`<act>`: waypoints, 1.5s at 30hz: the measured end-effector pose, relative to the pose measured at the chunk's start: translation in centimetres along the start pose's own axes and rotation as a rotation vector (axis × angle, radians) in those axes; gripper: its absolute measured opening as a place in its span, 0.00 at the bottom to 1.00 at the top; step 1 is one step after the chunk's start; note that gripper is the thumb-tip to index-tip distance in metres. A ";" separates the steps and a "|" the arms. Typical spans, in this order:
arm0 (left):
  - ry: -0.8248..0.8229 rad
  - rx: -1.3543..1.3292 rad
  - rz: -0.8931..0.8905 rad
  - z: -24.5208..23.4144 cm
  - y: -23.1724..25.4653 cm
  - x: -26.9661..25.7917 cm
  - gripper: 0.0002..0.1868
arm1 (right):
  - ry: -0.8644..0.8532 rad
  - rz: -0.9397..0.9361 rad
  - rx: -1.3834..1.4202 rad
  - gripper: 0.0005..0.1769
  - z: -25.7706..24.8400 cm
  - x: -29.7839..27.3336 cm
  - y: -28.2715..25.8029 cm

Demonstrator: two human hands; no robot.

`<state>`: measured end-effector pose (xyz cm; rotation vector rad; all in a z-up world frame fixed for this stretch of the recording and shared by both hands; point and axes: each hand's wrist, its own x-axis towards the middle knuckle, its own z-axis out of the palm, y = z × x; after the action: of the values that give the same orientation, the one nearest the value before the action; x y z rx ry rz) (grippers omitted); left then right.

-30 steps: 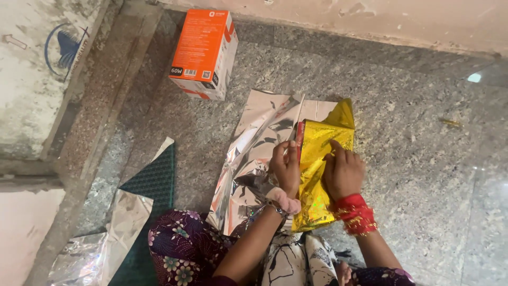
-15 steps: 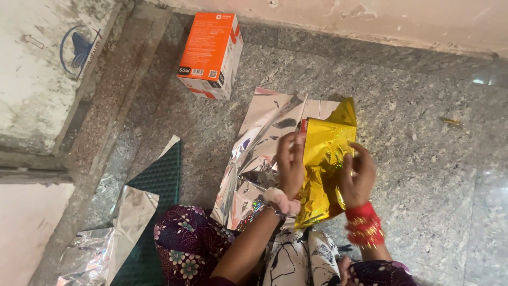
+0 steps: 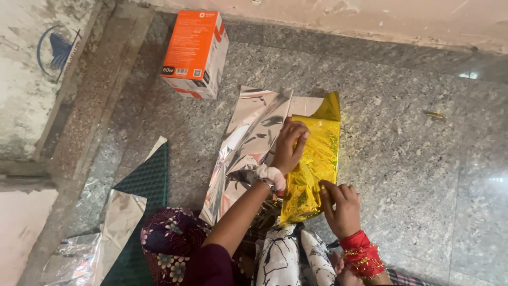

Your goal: The person sits on the floor and wraps a small rectangular box with shiny gold wrapping paper. They fold the paper around the box, smooth the edges, and secure the folds with clear adhesive tape.

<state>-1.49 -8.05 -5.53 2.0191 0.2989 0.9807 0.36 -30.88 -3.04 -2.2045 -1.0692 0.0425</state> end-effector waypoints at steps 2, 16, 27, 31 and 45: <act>-0.040 -0.030 -0.001 0.1 -0.1 -0.2 0.05 | 0.022 -0.021 -0.021 0.10 0.0 0.4 0.5; -0.031 -0.438 -0.340 0.2 -1.0 0.2 0.06 | 0.026 -0.182 -0.026 0.18 1.5 0.5 -2.8; 0.017 -0.615 -0.246 -0.1 -2.7 -0.3 0.05 | -0.103 -0.237 -0.087 0.23 2.3 0.9 -4.8; 0.065 -0.570 -0.283 0.5 -2.6 -0.6 0.06 | -0.108 -0.225 -0.003 0.21 1.9 1.1 -4.8; 0.088 -0.237 -0.166 0.0 -0.1 -0.1 0.08 | 0.018 -0.149 -0.165 0.37 3.2 -3.0 -7.7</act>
<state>-1.52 -8.08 -5.64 1.7116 0.3728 0.9551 -7.86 -27.84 -1.68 -2.2577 -1.2630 -0.1360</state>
